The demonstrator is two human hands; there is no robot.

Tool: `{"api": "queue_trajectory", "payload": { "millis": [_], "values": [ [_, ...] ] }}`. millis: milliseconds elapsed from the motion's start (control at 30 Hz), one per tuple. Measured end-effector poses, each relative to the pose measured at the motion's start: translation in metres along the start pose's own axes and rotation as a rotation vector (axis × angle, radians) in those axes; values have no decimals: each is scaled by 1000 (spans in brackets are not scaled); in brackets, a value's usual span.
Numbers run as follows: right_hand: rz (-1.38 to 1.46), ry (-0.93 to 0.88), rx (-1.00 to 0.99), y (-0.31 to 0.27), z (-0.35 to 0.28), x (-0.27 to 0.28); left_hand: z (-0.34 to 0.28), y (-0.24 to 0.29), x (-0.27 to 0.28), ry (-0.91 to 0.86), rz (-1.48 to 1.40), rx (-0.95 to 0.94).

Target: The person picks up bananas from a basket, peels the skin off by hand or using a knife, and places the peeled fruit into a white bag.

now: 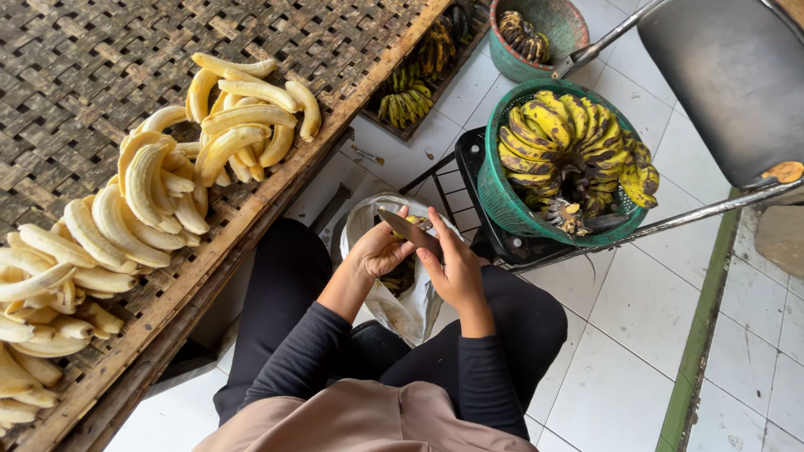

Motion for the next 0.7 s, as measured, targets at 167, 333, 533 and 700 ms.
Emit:
{"api": "queue_trajectory", "payload": {
  "millis": [167, 333, 533, 700],
  "values": [
    [-64, -10, -50, 10, -8, -14, -1, 3, 13, -15, 37, -80],
    [-15, -48, -143, 31, -19, -30, -14, 6, 28, 77, 137, -230],
    [603, -223, -620, 75, -51, -59, -56, 19, 3, -39, 498, -293],
    [570, -99, -684, 111, -50, -65, -95, 7, -8, -254, 690, -118]
  ]
}}
Point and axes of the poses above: each hand's wrist, its own z-axis towards the middle knuckle, its own x-axis out of the back of the hand, y = z × x, the point moved 9 cm from there along z, towards the middle knuckle, and after that the axes turned 11 degrees about y, right-handed, at the moved point
